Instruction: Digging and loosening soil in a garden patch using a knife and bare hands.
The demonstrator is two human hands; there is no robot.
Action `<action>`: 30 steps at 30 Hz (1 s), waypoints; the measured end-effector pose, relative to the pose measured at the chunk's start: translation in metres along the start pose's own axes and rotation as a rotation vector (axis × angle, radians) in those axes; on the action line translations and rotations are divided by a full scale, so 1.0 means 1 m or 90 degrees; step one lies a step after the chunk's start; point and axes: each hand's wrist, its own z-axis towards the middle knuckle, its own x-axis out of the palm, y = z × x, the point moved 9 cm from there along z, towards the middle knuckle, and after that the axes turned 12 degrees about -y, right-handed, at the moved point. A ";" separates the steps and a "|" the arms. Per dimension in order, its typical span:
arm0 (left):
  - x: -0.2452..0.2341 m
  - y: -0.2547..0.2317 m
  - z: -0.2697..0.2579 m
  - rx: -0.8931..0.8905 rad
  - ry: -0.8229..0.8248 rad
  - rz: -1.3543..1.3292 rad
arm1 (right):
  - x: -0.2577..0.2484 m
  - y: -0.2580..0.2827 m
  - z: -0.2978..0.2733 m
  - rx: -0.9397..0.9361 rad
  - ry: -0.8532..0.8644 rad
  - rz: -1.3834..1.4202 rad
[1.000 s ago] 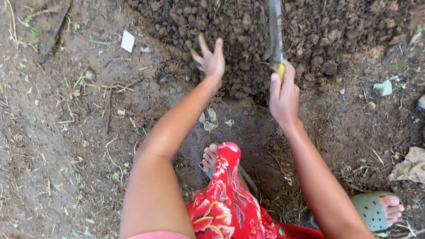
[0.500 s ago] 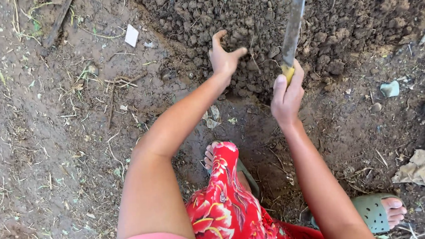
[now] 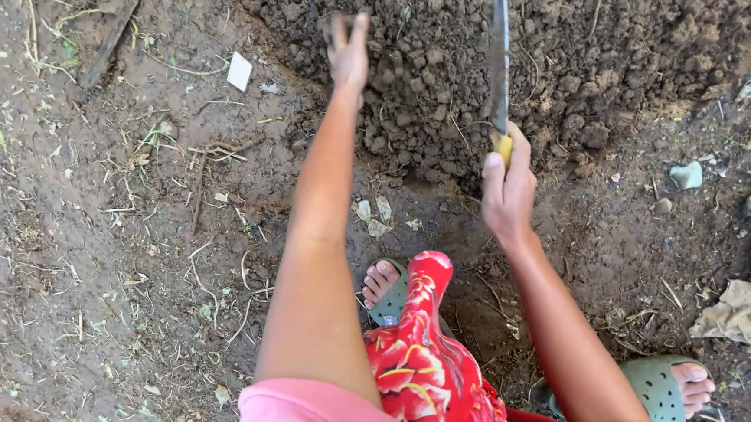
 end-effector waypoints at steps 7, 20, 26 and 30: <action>0.044 0.014 -0.015 0.085 0.095 0.113 | 0.008 -0.012 0.003 0.052 -0.003 0.019; 0.026 -0.018 -0.027 0.122 0.036 -0.005 | 0.040 -0.044 -0.026 0.134 0.161 -0.086; -0.013 0.028 -0.063 -0.133 0.002 0.070 | -0.039 -0.059 -0.018 0.008 -0.267 0.239; 0.026 0.065 -0.094 -0.054 0.074 0.156 | -0.032 -0.085 -0.042 0.146 -0.306 0.183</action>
